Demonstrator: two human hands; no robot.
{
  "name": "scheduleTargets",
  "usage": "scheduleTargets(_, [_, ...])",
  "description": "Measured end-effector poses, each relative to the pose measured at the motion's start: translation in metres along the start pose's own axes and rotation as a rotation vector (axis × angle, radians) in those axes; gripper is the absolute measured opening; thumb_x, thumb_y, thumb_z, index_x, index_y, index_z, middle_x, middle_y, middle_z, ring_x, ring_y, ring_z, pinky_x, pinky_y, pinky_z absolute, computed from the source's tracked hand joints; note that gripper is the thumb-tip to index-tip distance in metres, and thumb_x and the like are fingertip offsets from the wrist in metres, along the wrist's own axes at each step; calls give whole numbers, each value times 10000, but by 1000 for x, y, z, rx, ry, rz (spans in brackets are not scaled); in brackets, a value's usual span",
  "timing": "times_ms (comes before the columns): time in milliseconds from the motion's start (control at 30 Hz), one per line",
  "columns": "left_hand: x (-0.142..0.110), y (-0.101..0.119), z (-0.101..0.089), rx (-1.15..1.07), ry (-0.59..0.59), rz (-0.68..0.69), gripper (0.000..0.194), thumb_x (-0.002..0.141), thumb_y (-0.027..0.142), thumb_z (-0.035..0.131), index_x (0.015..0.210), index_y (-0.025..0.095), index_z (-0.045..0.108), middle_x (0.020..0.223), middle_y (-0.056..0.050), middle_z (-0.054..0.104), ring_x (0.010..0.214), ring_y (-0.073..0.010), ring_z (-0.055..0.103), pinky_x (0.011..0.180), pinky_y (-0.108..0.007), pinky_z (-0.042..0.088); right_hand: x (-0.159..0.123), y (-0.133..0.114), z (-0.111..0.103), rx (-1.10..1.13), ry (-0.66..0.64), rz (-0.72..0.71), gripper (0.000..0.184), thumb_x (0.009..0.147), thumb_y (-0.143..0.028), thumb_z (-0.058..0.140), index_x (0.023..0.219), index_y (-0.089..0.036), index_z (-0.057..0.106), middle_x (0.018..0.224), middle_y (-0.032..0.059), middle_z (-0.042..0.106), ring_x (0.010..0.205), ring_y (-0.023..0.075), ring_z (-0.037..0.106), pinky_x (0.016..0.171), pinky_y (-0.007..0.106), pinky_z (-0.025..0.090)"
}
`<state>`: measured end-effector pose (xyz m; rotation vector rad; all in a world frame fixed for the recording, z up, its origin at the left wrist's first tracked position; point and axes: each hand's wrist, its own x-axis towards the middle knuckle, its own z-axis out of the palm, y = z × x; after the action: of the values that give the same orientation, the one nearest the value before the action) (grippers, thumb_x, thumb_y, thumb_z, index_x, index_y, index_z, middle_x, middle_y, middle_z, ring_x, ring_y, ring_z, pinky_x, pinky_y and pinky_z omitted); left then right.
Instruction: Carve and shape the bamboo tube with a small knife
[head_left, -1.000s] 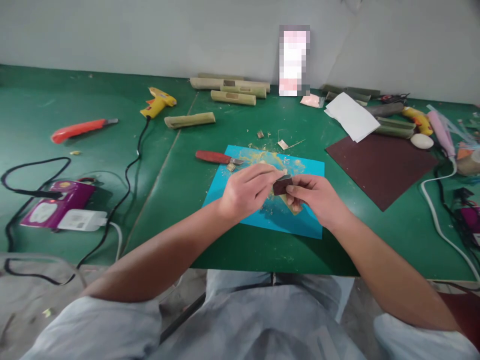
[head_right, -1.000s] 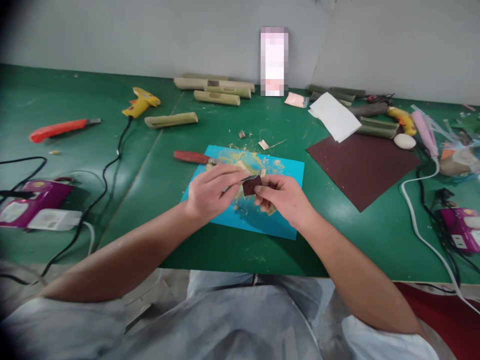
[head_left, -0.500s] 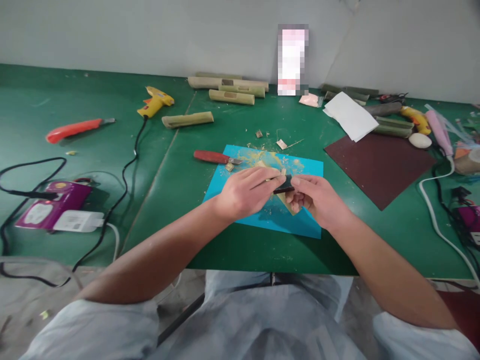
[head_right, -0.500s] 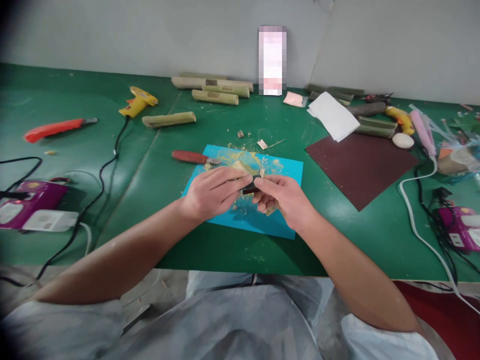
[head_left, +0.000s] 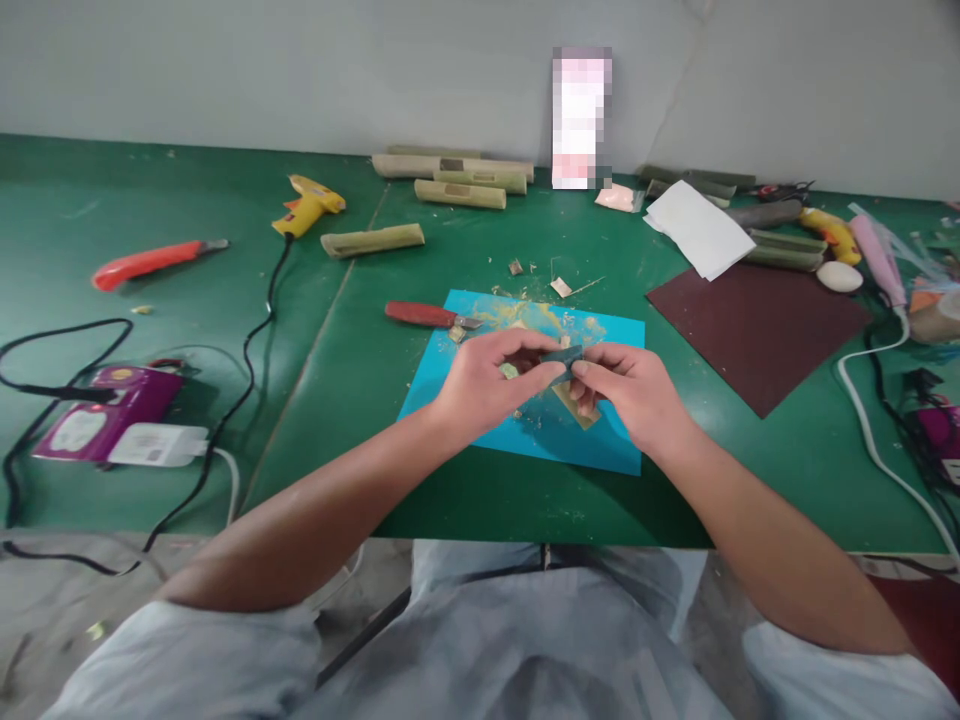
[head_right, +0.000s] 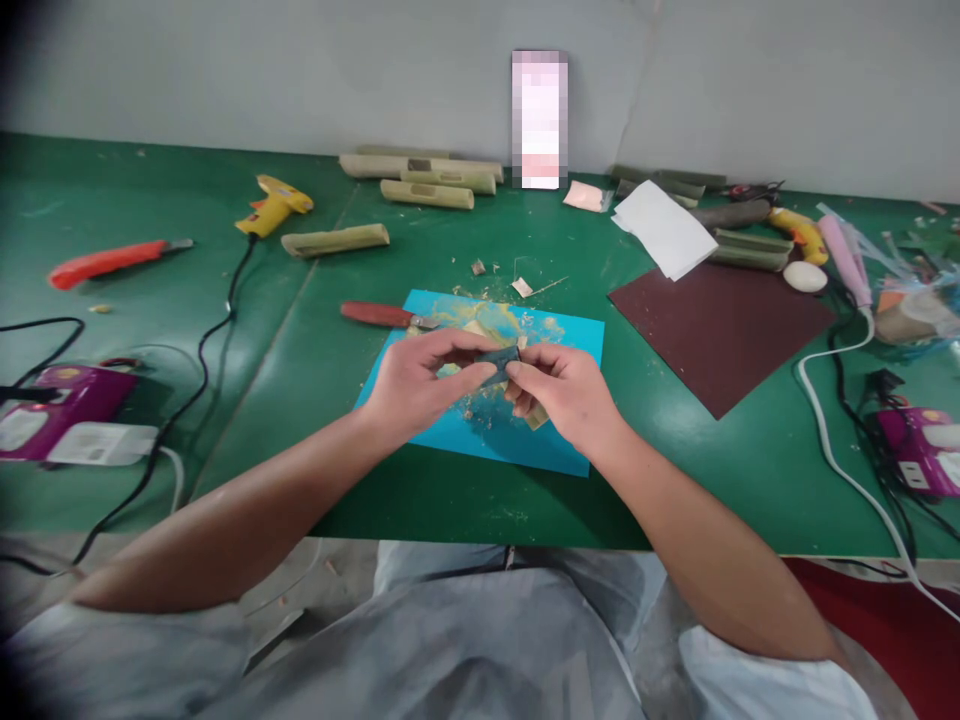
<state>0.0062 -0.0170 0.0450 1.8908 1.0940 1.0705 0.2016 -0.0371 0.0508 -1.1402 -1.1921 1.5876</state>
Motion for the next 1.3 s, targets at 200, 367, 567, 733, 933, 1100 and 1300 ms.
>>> scheduleTargets(200, [0,-4,0,-100,-124,-236,274,876,420,701,789,161,724,568,13,625,476,-85,552,446,-187,431,0,1,0,-22,19,7,273,785,-430,735,668,-199,648,618,3,672,482,113,598,491,263,485])
scheduleTargets(367, [1,-5,-1,-181,-124,-273,275,858,405,723,735,162,685,551,12,625,450,-80,549,430,-180,440,0,2,0,-26,8,22,288,792,-446,732,673,-197,648,624,10,678,487,115,602,490,262,487])
scheduleTargets(567, [4,3,-1,-239,-151,-340,266,809,368,748,676,160,646,529,17,612,438,-79,546,411,-173,428,0,3,-1,-35,2,8,290,805,-453,721,696,-190,665,637,13,680,493,118,610,504,266,497])
scheduleTargets(733, [4,4,0,-256,-157,-376,247,775,338,766,664,161,634,522,18,610,433,-75,538,407,-169,415,-1,4,-1,-68,0,-5,284,828,-449,699,711,-192,669,654,17,685,514,118,610,521,272,505])
scheduleTargets(933, [4,1,0,-271,-160,-340,271,775,331,774,638,164,611,514,22,602,425,-70,519,397,-168,393,-1,4,-1,-92,-13,-16,291,843,-440,675,687,-195,661,653,20,682,527,120,613,533,274,511])
scheduleTargets(1100, [3,1,0,-282,-163,-348,282,774,324,779,631,166,595,527,22,607,424,-67,513,397,-171,392,-1,4,0,-103,-16,-29,270,848,-414,662,689,-196,656,654,14,678,525,114,611,538,271,512])
scheduleTargets(1300, [3,0,0,-282,-187,-333,297,790,309,759,610,170,567,533,22,608,430,-67,514,410,-177,403,-3,6,0,-150,4,-24,283,858,-434,652,690,-209,615,634,5,662,520,120,602,509,270,487])
